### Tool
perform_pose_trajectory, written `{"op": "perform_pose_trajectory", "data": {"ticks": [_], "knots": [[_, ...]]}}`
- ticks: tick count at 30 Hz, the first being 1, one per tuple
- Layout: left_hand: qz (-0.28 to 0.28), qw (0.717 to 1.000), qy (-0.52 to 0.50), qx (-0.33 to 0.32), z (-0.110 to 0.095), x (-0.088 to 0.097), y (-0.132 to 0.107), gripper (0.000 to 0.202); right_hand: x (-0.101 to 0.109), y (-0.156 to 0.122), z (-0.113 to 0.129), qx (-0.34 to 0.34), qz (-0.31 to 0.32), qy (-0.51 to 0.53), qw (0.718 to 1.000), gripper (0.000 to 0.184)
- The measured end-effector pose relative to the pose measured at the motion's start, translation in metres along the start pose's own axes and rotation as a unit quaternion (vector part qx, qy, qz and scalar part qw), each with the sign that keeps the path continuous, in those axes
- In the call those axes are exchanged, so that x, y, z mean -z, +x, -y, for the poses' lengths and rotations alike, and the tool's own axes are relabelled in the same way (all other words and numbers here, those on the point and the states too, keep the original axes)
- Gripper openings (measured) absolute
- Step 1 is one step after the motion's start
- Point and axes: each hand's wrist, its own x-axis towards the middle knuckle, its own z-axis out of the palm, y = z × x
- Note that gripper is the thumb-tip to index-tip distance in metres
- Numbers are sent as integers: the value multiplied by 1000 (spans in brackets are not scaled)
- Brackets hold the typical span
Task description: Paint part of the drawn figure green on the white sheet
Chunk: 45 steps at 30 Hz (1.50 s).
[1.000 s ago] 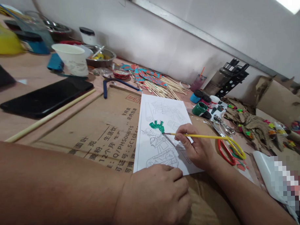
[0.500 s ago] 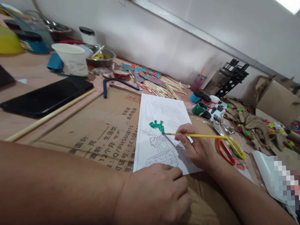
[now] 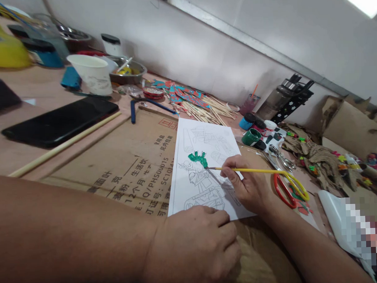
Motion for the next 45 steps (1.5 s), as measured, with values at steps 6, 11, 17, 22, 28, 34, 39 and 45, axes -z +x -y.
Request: {"op": "perform_pose_trajectory", "data": {"ticks": [6, 11, 17, 22, 28, 34, 39, 45], "knots": [[7, 1000, -1, 6, 0, 2, 0, 12, 0, 0, -2, 18, -26, 26, 999, 20], [-3, 1000, -9, 8, 1, -2, 0, 12, 1, 0, -3, 24, 2, 18, 1000, 19], [-7, 1000, -8, 14, 1, -2, 0, 11, 4, 0, -2, 21, 18, 19, 999, 20], [-4, 1000, -8, 6, 1, -1, -1, 12, 4, 0, -2, 25, -2, 35, 999, 18], [-8, 1000, -5, 12, 0, -3, -1, 13, 5, 1, -4, 0, 30, 40, 999, 19], [11, 1000, -14, 12, 1, -1, 0, 16, 11, 3, -4, -2, 50, 23, 999, 21], [12, 1000, -13, 14, 1, -1, 0, 14, 12, 5, 0, 13, 30, 11, 999, 22], [0, 1000, -9, 7, 2, -3, -1, 12, 11, 4, -3, 7, 47, 23, 999, 21]]}}
